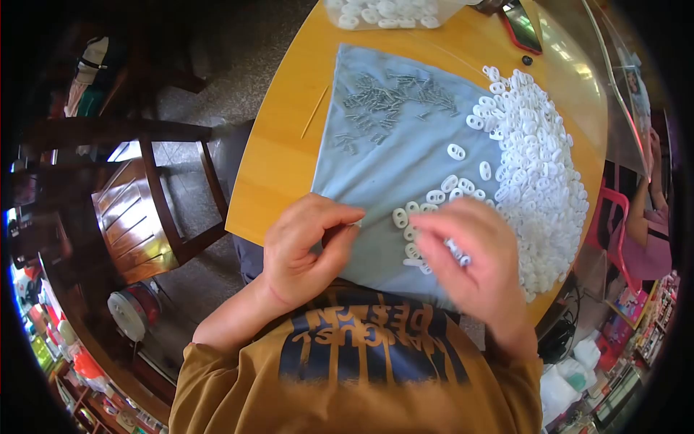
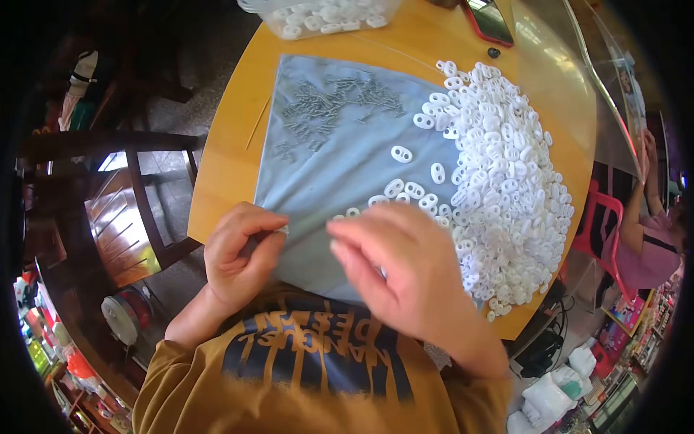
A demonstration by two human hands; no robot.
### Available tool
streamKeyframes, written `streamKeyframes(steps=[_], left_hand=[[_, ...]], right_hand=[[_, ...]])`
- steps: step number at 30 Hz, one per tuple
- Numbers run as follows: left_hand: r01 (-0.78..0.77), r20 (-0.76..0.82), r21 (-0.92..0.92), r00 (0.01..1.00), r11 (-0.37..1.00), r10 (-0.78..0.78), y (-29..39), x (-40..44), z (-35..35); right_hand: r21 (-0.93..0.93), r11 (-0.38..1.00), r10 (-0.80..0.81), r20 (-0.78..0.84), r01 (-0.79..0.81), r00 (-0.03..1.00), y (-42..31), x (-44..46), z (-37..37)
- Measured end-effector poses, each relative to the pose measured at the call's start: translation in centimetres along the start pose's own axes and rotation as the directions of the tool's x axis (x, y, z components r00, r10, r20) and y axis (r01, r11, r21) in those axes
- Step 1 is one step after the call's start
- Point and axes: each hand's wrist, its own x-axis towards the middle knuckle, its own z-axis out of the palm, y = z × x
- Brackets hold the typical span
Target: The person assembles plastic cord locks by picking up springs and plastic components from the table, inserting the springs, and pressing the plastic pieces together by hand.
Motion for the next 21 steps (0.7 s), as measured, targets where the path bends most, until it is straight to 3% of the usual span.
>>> streamKeyframes(steps=[4,7,13,21], left_hand=[[0.019,0.036,-0.051,0.999,0.998,-0.018,-0.6,-0.2,-0.3],[-0.066,0.056,-0.019,0.996,0.998,0.067,-1.0,-0.5,-0.4],[-0.108,0.024,-0.084,0.994,0.991,0.11,-1.6,-0.5,-0.4],[-0.127,0.027,-0.105,0.991,0.986,0.131,-1.8,-0.5,-0.4]], right_hand=[[-0.246,0.965,-0.109,-0.072,0.089,0.991,1.4,3.9,1.1],[-0.38,0.913,-0.177,-0.036,0.15,0.984,1.7,6.3,2.0],[-0.513,0.838,-0.196,0.033,0.186,0.98,3.0,7.8,3.3],[-0.438,0.898,-0.026,0.036,0.039,0.999,2.5,7.7,2.9]])
